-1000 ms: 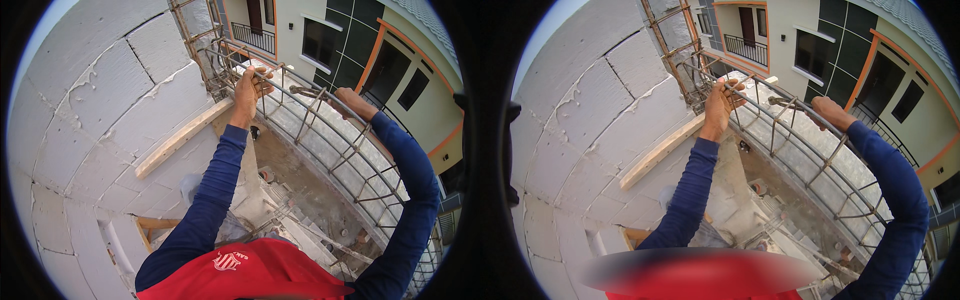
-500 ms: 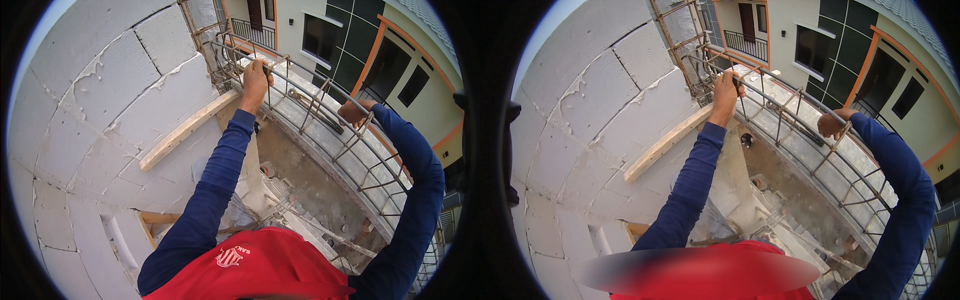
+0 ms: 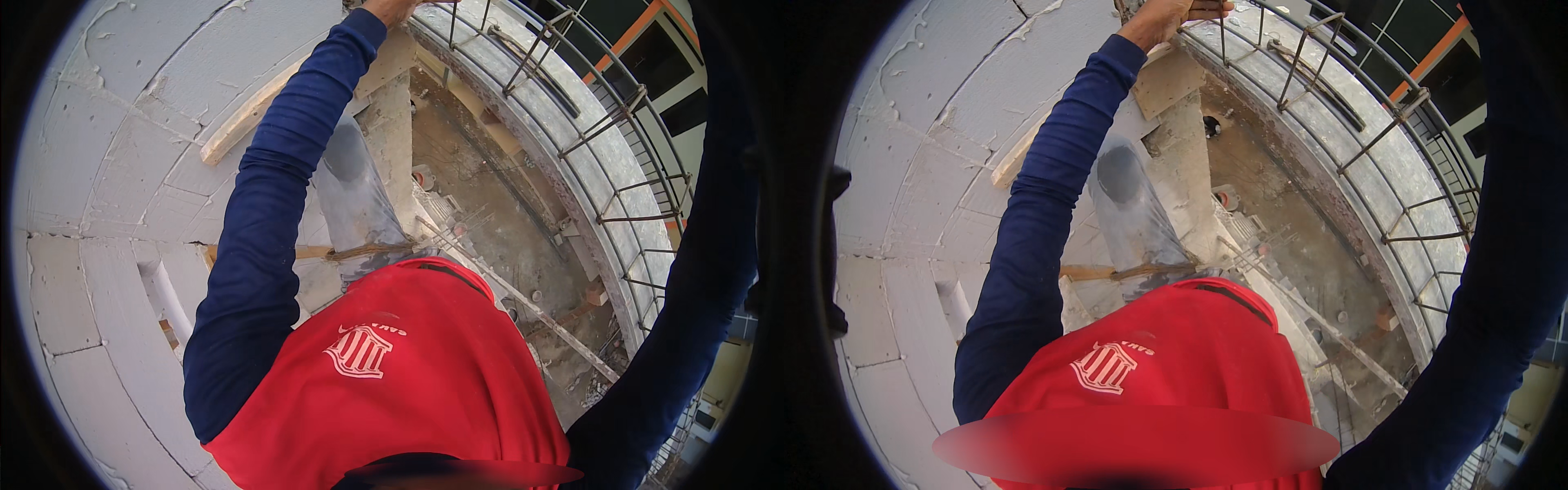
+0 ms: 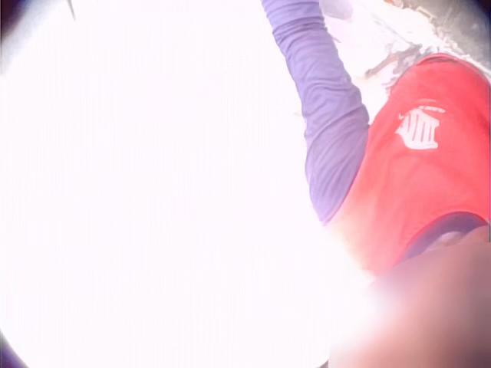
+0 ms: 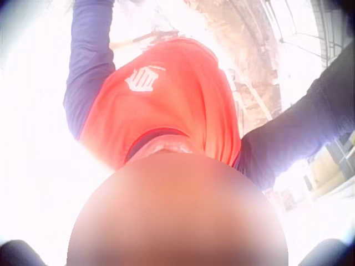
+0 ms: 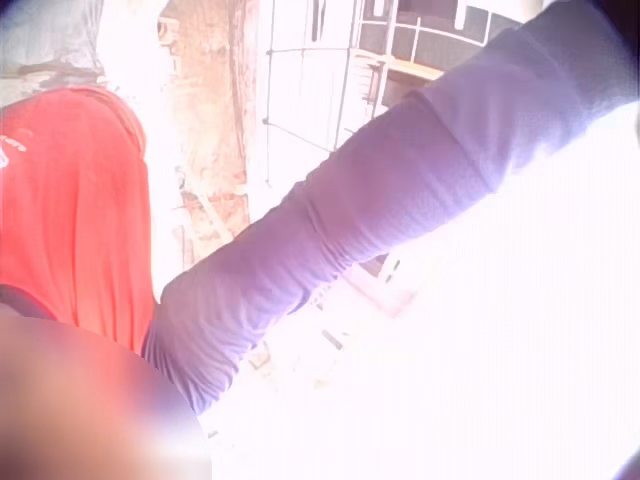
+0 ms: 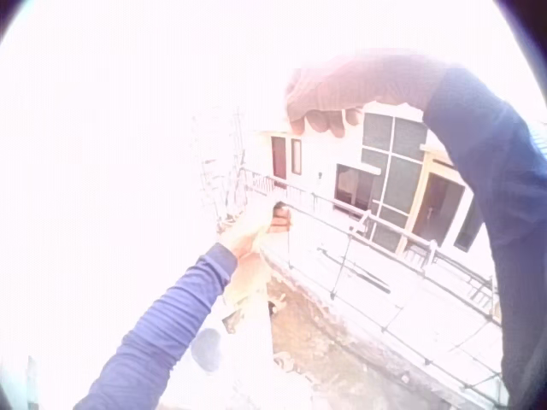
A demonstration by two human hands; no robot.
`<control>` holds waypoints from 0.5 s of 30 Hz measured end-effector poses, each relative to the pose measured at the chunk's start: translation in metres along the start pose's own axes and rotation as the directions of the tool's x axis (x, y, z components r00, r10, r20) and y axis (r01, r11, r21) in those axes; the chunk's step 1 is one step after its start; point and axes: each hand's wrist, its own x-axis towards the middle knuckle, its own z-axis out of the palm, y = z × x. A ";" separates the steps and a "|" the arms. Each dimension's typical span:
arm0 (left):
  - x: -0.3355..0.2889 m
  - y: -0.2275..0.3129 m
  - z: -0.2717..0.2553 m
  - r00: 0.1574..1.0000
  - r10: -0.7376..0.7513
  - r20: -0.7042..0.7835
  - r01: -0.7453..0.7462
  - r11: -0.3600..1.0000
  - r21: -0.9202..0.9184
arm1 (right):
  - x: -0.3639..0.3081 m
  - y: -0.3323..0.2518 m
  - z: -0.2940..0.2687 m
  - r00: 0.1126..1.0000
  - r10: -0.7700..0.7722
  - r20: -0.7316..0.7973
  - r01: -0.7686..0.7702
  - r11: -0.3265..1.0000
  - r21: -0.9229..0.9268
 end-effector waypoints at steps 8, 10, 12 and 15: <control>-0.147 0.006 -0.082 0.934 0.083 -0.347 0.002 0.971 0.238 | -0.060 -0.154 0.177 0.960 -0.250 0.129 0.196 0.922 0.333; -0.223 -0.002 -0.087 0.896 0.092 -0.435 0.047 0.953 0.299 | -0.095 -0.159 0.243 0.841 -0.134 0.525 -0.069 0.934 0.350; -0.301 -0.011 -0.078 0.829 -0.035 -0.559 0.268 0.901 0.342 | -0.136 -0.158 0.296 0.808 -0.090 0.582 -0.238 0.854 0.463; -0.392 -0.024 -0.038 0.863 -0.122 -0.490 0.378 0.799 0.467 | -0.173 -0.159 0.344 0.878 -0.020 0.477 -0.325 0.707 0.628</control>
